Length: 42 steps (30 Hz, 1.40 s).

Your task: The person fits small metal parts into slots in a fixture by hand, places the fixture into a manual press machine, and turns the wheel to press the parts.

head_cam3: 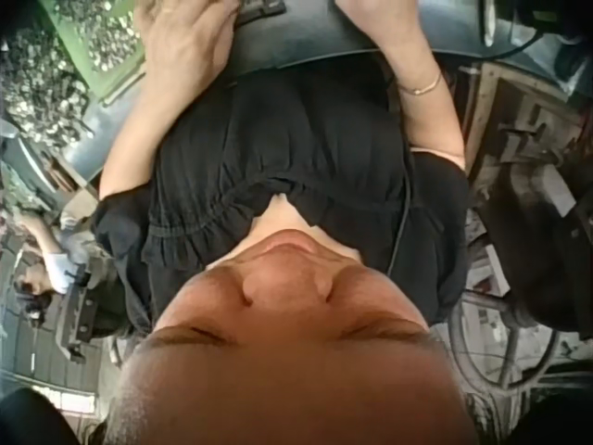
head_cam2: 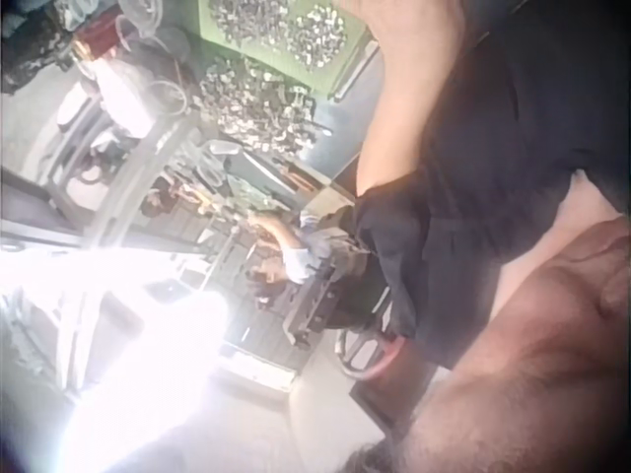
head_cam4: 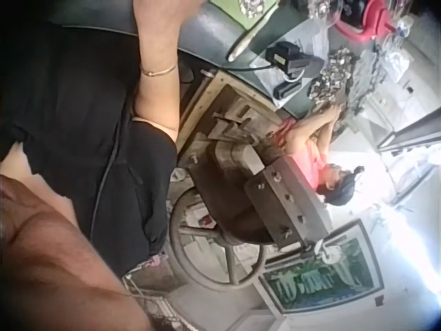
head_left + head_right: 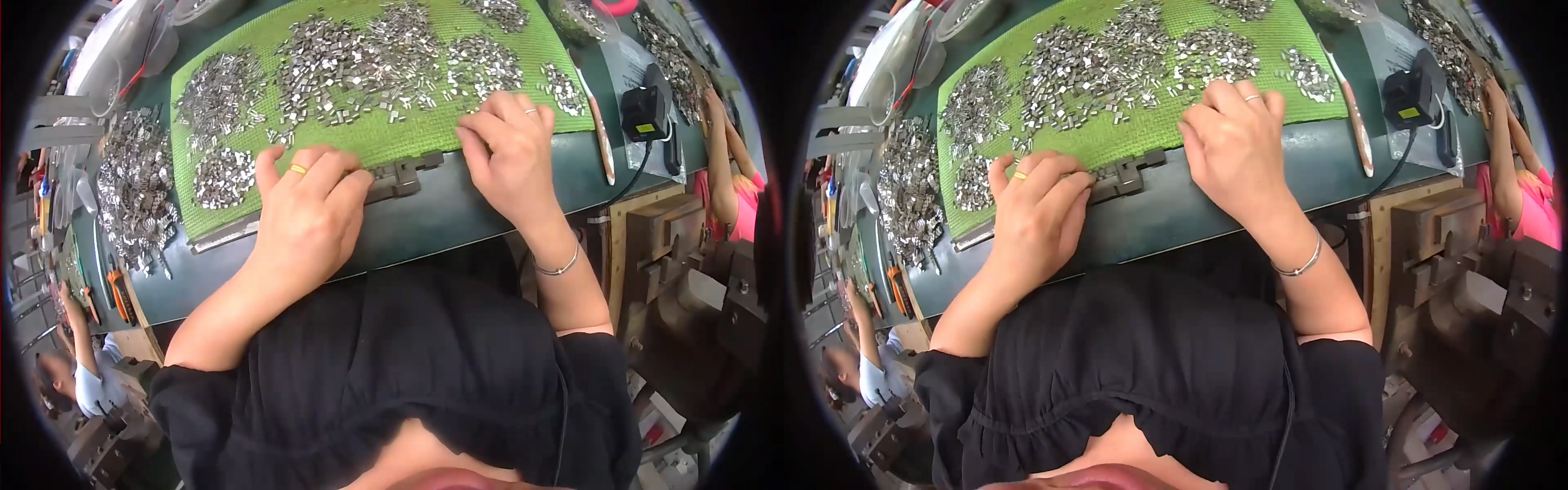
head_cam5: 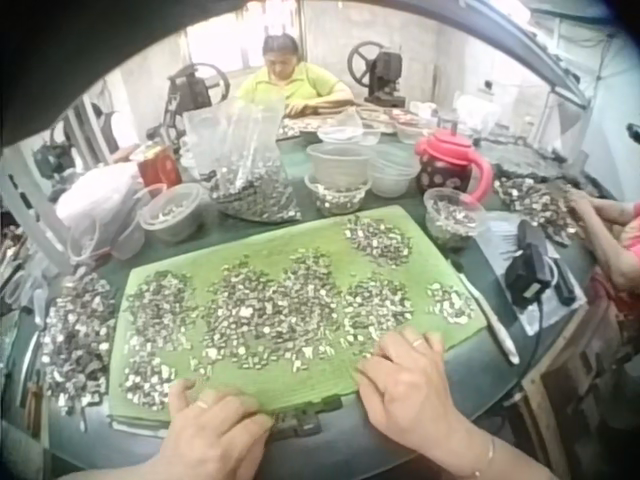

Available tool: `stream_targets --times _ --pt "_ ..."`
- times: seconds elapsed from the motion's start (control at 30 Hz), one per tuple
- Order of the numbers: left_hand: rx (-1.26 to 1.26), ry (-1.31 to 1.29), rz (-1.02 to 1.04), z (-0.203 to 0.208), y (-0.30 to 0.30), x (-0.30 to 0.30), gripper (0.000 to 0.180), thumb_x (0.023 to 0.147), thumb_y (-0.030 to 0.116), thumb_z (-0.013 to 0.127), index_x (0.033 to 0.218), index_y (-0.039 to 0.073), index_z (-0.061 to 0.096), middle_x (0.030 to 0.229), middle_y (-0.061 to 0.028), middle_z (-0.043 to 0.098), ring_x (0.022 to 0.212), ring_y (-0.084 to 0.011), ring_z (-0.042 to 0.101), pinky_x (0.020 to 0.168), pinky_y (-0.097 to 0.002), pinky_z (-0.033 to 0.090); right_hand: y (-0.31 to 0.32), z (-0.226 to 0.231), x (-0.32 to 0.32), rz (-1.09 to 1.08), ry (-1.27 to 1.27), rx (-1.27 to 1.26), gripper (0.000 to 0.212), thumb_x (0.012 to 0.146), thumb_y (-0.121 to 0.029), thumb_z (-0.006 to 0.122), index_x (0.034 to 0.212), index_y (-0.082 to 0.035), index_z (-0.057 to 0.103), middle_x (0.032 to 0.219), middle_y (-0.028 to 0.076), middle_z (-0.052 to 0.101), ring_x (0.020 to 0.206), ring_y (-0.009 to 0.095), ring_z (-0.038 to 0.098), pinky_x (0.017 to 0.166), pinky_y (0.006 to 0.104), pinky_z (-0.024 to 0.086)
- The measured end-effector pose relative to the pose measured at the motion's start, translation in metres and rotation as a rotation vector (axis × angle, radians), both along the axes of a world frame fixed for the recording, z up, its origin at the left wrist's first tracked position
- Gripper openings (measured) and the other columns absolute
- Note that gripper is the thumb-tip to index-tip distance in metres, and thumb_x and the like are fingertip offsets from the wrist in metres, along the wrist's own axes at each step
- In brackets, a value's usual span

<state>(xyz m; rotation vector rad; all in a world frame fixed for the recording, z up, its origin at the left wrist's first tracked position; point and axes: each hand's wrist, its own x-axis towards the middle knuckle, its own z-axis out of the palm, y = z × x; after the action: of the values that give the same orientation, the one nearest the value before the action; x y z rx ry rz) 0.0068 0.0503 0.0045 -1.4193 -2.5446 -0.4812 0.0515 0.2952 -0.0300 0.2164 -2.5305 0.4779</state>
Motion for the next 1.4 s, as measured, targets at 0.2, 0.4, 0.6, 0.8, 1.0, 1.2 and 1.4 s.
stream_targets --times 0.2,0.4,0.6,0.8,1.0,1.2,1.4 --pt "0.101 -0.172 0.046 0.000 -0.001 -0.004 0.016 0.080 0.005 0.072 0.095 0.009 0.066 0.099 -0.0038 0.066 0.099 -0.0247 0.061 0.094 -0.0445 0.034 -0.004 -0.005 -0.002 -0.092 -0.024 -0.084 0.012 0.077 -0.011 0.074 0.072 -0.009 0.064 0.079 0.004 0.055 0.079 0.025 0.055 0.077 0.0400 0.033" --pt "0.079 -0.306 0.131 0.001 0.006 -0.012 0.015 0.082 0.010 0.075 0.094 0.010 0.066 0.094 -0.0044 0.066 0.094 -0.0260 0.060 0.092 -0.0414 0.034 -0.002 -0.007 0.004 -0.134 0.002 -0.078 0.008 0.076 -0.006 0.070 0.074 -0.008 0.063 0.079 0.004 0.055 0.079 0.025 0.055 0.076 0.0404 0.032" --pt "0.134 -0.125 -0.047 0.014 0.045 -0.029 0.012 0.083 0.011 0.074 0.094 0.011 0.071 0.096 -0.0020 0.064 0.095 -0.0250 0.059 0.088 -0.0407 0.037 0.004 -0.007 0.012 -0.058 0.024 -0.068 0.014 0.075 0.003 0.064 0.084 -0.006 0.067 0.081 0.004 0.058 0.079 0.024 0.057 0.075 0.0366 0.032" --pt "0.109 -0.005 -0.124 -0.005 0.103 -0.061 0.006 0.079 0.018 0.076 0.081 0.013 0.077 0.095 -0.0017 0.063 0.097 -0.0239 0.057 0.088 -0.0457 0.036 0.005 -0.007 0.014 -0.032 0.016 -0.167 0.018 0.073 0.006 0.060 0.086 -0.004 0.068 0.081 0.005 0.058 0.079 0.024 0.056 0.076 0.0361 0.034" --pt "0.043 -0.034 -0.110 -0.015 0.112 -0.065 0.008 0.079 0.019 0.077 0.082 0.011 0.075 0.098 -0.0008 0.062 0.100 -0.0240 0.057 0.087 -0.0449 0.036 0.008 -0.009 0.014 -0.027 0.003 -0.196 0.018 0.073 0.006 0.061 0.086 -0.004 0.069 0.082 0.005 0.059 0.079 0.024 0.056 0.076 0.0362 0.034" --pt "-0.001 -0.012 -0.068 -0.012 0.104 -0.060 0.007 0.080 0.016 0.075 0.081 0.010 0.073 0.099 -0.0006 0.062 0.101 -0.0243 0.057 0.088 -0.0450 0.037 0.005 -0.006 0.014 -0.028 0.016 -0.144 0.012 0.075 0.001 0.068 0.085 -0.005 0.068 0.083 0.004 0.060 0.078 0.024 0.057 0.076 0.0367 0.034" --pt "0.008 0.054 -0.022 -0.017 0.100 -0.057 0.006 0.078 0.014 0.073 0.078 0.009 0.072 0.097 -0.0006 0.061 0.102 -0.0233 0.056 0.087 -0.0448 0.038 0.001 -0.010 0.012 -0.048 0.073 -0.048 0.007 0.076 -0.008 0.070 0.079 -0.009 0.065 0.082 0.003 0.054 0.078 0.022 0.055 0.077 0.0385 0.033"
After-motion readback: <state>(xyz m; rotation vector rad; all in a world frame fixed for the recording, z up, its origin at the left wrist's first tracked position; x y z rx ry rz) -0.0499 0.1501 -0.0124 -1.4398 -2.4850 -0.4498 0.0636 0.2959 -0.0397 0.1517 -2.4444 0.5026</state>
